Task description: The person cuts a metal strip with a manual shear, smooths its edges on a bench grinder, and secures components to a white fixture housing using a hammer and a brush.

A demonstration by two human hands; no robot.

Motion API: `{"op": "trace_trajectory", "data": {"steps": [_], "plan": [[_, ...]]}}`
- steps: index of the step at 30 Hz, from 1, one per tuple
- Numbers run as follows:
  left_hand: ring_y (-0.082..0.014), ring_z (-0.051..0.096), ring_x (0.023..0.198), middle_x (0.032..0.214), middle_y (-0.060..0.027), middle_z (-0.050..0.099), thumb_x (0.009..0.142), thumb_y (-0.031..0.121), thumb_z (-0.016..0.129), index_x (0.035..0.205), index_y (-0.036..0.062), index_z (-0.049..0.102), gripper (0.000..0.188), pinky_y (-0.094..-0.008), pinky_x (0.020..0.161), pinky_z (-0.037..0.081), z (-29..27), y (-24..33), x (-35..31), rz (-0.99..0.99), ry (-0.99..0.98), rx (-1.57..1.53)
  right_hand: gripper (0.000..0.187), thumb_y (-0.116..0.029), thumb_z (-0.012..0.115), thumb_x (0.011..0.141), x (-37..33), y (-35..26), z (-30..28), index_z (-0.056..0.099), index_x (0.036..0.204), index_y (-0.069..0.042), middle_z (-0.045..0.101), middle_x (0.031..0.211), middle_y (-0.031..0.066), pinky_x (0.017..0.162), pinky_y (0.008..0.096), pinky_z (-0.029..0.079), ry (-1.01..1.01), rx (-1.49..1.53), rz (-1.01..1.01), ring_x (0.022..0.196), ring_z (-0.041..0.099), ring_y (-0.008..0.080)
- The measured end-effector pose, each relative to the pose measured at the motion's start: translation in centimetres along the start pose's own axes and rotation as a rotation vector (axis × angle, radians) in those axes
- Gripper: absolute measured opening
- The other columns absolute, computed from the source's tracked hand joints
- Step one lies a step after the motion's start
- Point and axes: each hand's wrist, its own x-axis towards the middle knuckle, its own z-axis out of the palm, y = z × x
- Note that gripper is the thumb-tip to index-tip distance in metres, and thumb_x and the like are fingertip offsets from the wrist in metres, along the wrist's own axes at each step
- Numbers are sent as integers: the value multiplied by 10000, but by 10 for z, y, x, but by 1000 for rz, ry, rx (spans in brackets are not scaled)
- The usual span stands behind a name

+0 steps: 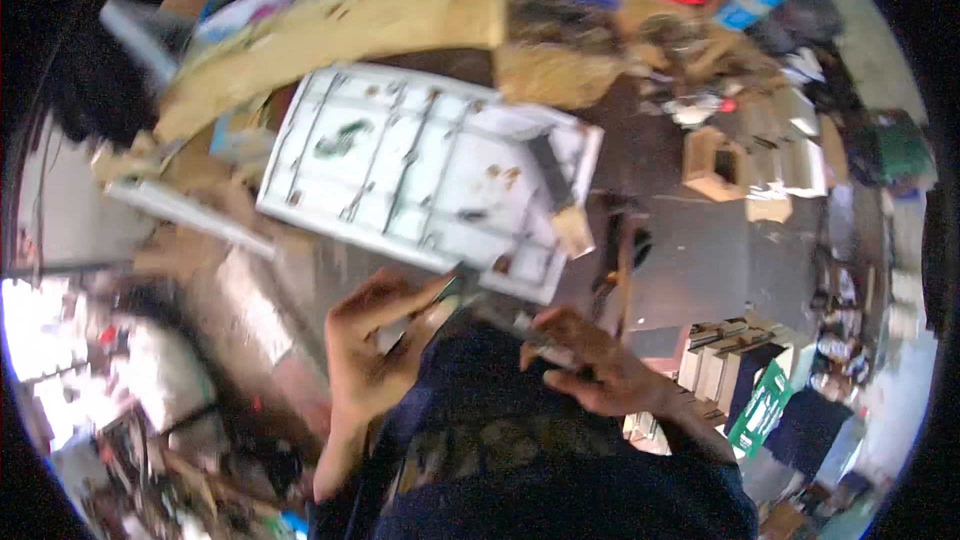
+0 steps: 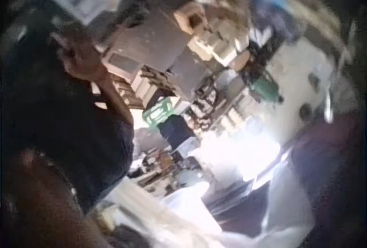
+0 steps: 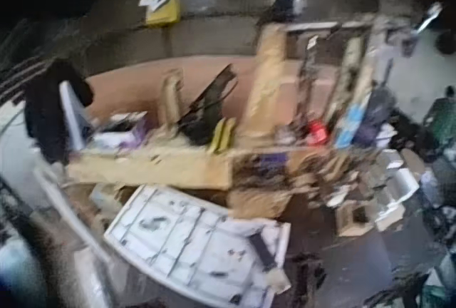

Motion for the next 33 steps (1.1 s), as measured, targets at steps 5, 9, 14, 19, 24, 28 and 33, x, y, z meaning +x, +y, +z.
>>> {"op": "trace_trajectory", "data": {"steps": [5,9,14,19,24,28,33], "plan": [[-132,507,644,697,-80,615,743,-91,740,1067,30,745,345,-248,602,388,3,-2,-4,10,60,-66,556,87,592,798,4,6,-5,506,1327,-58,503,1148,106,886,373,464,13,-159,-249,1051,564,266],[-121,542,666,748,-74,633,752,-79,753,1065,33,744,333,-246,595,408,15,-12,-3,25,35,-86,445,76,576,796,-5,16,-5,555,1227,-33,507,1123,113,787,369,504,23,-213,-142,1042,565,242],[-91,574,721,848,-63,665,773,-56,757,1087,34,733,328,-223,615,438,21,-16,-1,-185,-52,-142,423,43,566,798,-12,42,-1,575,1208,-60,507,1109,135,841,426,473,77,-257,-150,1012,551,278],[-105,584,843,949,-59,651,871,-14,686,1075,2,690,205,-225,737,502,0,-82,-19,-194,247,-430,385,-3,602,766,13,123,-6,611,1138,-100,509,1083,160,872,460,441,127,-591,33,994,530,328],[-64,526,762,891,16,614,865,29,707,1147,2,670,285,-218,698,441,-25,-93,-51,-333,377,-147,334,-31,665,750,18,191,-18,667,1074,-108,477,1142,157,912,493,395,445,-1021,192,1044,503,347],[-34,488,734,815,45,571,869,8,715,1101,-14,691,235,-179,670,389,-22,-100,-75,-375,573,-238,329,-100,697,765,35,161,-37,662,1092,-120,449,1197,168,979,528,326,226,-1043,258,1146,463,354],[-41,465,730,789,53,529,866,-13,695,971,-6,689,105,-185,651,364,-14,-118,-112,-438,647,-291,336,-241,786,767,74,130,-27,654,1028,-75,526,1130,146,952,465,369,342,-1002,34,1081,522,348]]}}
